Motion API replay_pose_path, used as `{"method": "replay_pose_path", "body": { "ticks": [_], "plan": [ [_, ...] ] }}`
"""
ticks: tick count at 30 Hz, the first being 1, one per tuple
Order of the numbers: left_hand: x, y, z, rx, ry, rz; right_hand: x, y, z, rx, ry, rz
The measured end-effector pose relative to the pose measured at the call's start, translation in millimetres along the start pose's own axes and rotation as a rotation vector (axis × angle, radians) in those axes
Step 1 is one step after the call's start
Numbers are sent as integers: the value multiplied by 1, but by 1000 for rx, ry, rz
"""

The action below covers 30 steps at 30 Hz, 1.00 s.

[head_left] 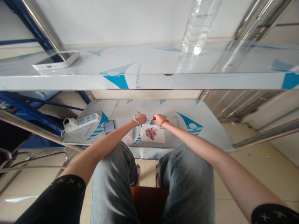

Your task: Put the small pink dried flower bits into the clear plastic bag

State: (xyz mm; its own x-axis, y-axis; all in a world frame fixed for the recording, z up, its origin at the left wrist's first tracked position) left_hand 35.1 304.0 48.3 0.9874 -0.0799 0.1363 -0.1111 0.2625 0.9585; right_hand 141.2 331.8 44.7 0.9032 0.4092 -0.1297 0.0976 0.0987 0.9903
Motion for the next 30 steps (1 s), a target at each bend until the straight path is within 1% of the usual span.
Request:
{"method": "replay_pose_path", "body": {
  "ticks": [4, 9, 11, 15, 19, 23, 26, 28, 30],
  "plan": [
    [10, 1, 6, -6, -22, 68, 3, -2, 0, 7, 11, -33],
    [18, 2, 6, 15, -35, 136, -11, 9, 4, 139, 150, -116],
    [18, 2, 5, 31, -32, 155, -15, 9, 4, 145, 166, -138],
    [17, 4, 3, 65, -23, 158, -12, 0, -1, 79, 111, -204],
    [16, 8, 3, 98, -35, 169, -2, -18, -7, -46, 33, -376],
    [20, 5, 1, 73, -110, 182, 5, -29, -7, -108, -10, -557],
    [19, 4, -1, 63, -153, 195, 8, -36, -6, -143, -60, -644],
    [22, 4, -1, 56, -225, 214, 6, -41, -4, -175, -78, -676],
    [26, 0, 1, 7, -314, 238, 3, -43, -2, -210, -70, -696]
  ]
}}
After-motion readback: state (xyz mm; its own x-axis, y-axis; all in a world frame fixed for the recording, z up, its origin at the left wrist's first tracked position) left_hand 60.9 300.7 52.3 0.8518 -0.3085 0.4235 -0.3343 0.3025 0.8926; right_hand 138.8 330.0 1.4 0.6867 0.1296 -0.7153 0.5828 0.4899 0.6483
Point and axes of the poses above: each hand's wrist, its own z-axis away from the middle knuckle, its own y-axis out of the back of the hand, x = y × z, the point moved 10 cm from there along -z, towards the middle knuckle, and after that the axes turned 6 degrees about z, right-handed, at the moved point
